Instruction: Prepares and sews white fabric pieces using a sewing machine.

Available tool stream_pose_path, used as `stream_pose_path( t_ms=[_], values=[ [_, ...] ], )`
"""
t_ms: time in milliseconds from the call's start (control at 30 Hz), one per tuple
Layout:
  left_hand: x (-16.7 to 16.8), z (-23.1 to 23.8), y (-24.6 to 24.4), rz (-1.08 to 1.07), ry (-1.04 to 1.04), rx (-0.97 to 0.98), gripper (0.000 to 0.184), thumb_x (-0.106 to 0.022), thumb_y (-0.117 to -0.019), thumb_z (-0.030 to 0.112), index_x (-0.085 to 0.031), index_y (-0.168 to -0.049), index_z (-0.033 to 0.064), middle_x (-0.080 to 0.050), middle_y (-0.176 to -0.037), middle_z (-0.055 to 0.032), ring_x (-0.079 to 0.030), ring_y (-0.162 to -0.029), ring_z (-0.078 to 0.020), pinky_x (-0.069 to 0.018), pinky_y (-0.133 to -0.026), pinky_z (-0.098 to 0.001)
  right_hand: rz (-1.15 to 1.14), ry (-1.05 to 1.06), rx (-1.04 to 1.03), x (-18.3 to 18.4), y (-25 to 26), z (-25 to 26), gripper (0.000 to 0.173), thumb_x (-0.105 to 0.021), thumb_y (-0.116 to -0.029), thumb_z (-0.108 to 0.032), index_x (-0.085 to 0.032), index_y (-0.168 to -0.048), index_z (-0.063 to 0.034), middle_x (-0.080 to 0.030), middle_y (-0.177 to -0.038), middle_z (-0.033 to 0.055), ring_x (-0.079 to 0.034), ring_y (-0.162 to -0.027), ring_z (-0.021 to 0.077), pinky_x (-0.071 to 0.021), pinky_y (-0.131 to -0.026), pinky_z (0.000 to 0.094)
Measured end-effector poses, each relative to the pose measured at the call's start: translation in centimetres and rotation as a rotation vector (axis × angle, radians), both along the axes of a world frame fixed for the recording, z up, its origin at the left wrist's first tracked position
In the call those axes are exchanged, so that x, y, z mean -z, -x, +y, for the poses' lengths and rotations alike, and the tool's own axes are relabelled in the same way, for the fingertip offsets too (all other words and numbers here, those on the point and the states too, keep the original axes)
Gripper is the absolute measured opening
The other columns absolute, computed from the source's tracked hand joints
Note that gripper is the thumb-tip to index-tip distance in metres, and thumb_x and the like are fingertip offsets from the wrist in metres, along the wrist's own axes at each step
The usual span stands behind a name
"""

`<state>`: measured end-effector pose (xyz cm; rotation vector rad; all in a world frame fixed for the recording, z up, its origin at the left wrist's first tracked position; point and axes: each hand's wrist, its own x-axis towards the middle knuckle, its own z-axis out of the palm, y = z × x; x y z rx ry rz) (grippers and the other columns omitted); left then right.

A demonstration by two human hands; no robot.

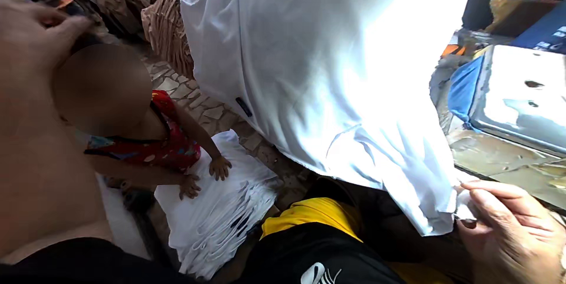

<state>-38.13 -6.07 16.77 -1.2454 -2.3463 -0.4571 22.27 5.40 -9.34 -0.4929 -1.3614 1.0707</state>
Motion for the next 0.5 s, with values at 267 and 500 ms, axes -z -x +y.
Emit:
stream_pose_path(
  t_ms=[267, 500],
  values=[
    [6.0, 0.4, 7.5, -0.025, -0.267, -0.461, 0.068, -0.049, -0.1029, 0.048, -0.036, -0.159, 0.0122, -0.021, -0.168, -0.0237, -0.014, -0.151, -0.0574, -0.0168, -0.104, -0.0862, -0.039, 0.053, 0.047, -0.1, 0.1, 0.0, 0.024, -0.055, -0.1019, -0.008, -0.074, -0.106, -0.0222, -0.073, -0.094, -0.0168, -0.062, -0.070, -0.0082, -0.0510, -0.064, 0.0083],
    [20.8, 1.4, 2.9, -0.438, -0.230, -0.143, 0.048, -0.049, -0.1085, 0.026, -0.053, -0.139, -0.0112, -0.053, -0.134, -0.0427, -0.051, -0.125, -0.0609, -0.0368, -0.104, -0.0751, -0.065, 0.059, 0.062, -0.3, 0.0, -0.1, 0.024, -0.056, -0.1017, -0.008, -0.075, -0.108, -0.0225, -0.073, -0.094, -0.0168, -0.062, -0.071, -0.0080, -0.0508, -0.065, 0.0087]
  ],
)
